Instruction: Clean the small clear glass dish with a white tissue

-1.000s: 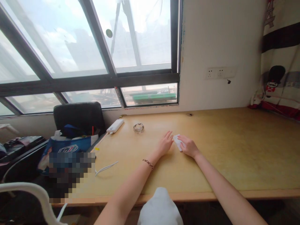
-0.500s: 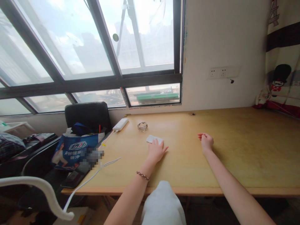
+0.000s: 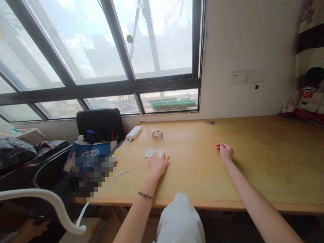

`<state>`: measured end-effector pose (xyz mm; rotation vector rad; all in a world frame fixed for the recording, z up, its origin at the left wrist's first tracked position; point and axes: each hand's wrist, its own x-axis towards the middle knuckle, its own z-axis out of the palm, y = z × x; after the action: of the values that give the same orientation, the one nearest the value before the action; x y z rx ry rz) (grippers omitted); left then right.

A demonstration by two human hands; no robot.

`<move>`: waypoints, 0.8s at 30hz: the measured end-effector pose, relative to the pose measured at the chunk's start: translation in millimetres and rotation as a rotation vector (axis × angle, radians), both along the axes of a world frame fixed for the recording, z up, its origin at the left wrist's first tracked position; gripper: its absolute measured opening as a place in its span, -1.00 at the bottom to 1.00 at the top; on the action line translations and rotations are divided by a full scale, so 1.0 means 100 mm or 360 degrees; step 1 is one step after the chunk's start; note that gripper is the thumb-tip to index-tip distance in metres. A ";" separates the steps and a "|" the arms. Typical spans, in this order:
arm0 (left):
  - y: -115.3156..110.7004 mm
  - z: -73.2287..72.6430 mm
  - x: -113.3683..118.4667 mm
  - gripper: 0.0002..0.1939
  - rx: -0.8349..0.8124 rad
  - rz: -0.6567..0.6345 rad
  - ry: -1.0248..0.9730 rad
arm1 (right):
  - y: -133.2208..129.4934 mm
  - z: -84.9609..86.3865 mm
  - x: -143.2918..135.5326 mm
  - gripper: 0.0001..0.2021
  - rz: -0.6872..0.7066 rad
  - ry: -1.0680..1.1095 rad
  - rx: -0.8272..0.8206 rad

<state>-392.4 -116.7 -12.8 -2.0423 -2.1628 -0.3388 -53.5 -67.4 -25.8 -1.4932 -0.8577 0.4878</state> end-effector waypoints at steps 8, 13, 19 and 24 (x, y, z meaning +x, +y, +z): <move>0.02 -0.06 0.01 -0.51 0.0037 0.0031 -0.0074 | -0.04 0.03 -0.03 -0.78 0.0016 -0.0009 0.0020; -0.01 0.05 0.12 -0.51 0.0226 -0.0178 -0.0373 | -0.05 0.09 -0.05 -0.81 0.0041 0.0029 0.0054; 0.04 0.18 0.65 -0.55 -0.0059 -0.0728 -0.1809 | -0.16 0.13 -0.46 -0.88 0.0461 0.0340 0.0212; 0.30 0.10 1.38 -0.44 -0.0277 -0.0676 -0.2889 | -0.21 0.15 -1.15 -0.89 0.0694 0.0388 0.0217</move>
<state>-254.7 -87.0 -2.9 -2.4682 -2.0129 -3.0426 -168.3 -88.7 -10.4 -1.0933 -1.0017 0.8949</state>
